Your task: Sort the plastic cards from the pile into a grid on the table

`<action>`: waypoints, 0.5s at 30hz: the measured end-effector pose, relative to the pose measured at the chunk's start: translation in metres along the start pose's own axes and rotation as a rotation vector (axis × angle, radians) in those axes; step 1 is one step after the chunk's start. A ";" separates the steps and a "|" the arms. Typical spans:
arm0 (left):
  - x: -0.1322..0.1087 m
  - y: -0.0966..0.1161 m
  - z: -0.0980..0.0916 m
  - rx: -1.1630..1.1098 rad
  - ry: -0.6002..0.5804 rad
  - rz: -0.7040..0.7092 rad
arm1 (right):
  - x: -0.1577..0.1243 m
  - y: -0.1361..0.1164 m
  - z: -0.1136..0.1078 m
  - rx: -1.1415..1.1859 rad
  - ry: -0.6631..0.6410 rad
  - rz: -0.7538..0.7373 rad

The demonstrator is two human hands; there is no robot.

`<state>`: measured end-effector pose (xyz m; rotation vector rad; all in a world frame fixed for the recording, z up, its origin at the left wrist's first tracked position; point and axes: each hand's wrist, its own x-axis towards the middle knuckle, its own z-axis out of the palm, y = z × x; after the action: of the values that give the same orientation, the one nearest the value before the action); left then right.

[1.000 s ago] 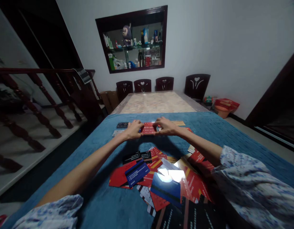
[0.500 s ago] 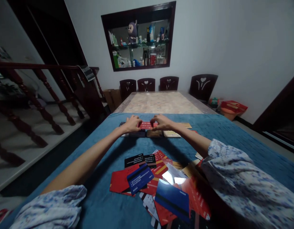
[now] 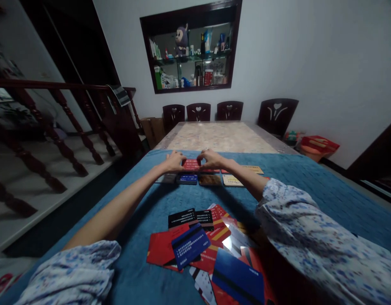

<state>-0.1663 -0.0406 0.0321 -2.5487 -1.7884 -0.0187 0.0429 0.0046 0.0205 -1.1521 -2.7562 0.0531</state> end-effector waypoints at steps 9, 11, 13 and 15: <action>0.017 -0.016 0.008 0.030 -0.055 0.003 | 0.024 0.004 0.011 -0.031 -0.059 0.020; 0.020 -0.019 0.011 0.023 -0.060 0.010 | 0.027 0.004 0.015 -0.041 -0.073 0.036; 0.022 -0.021 0.015 0.015 -0.062 0.017 | 0.030 0.004 0.018 -0.049 -0.084 0.050; 0.025 -0.023 0.018 0.014 -0.068 0.020 | 0.032 0.003 0.022 -0.050 -0.098 0.063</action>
<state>-0.1791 -0.0090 0.0155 -2.5875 -1.7792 0.0817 0.0195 0.0305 0.0031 -1.2824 -2.8210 0.0492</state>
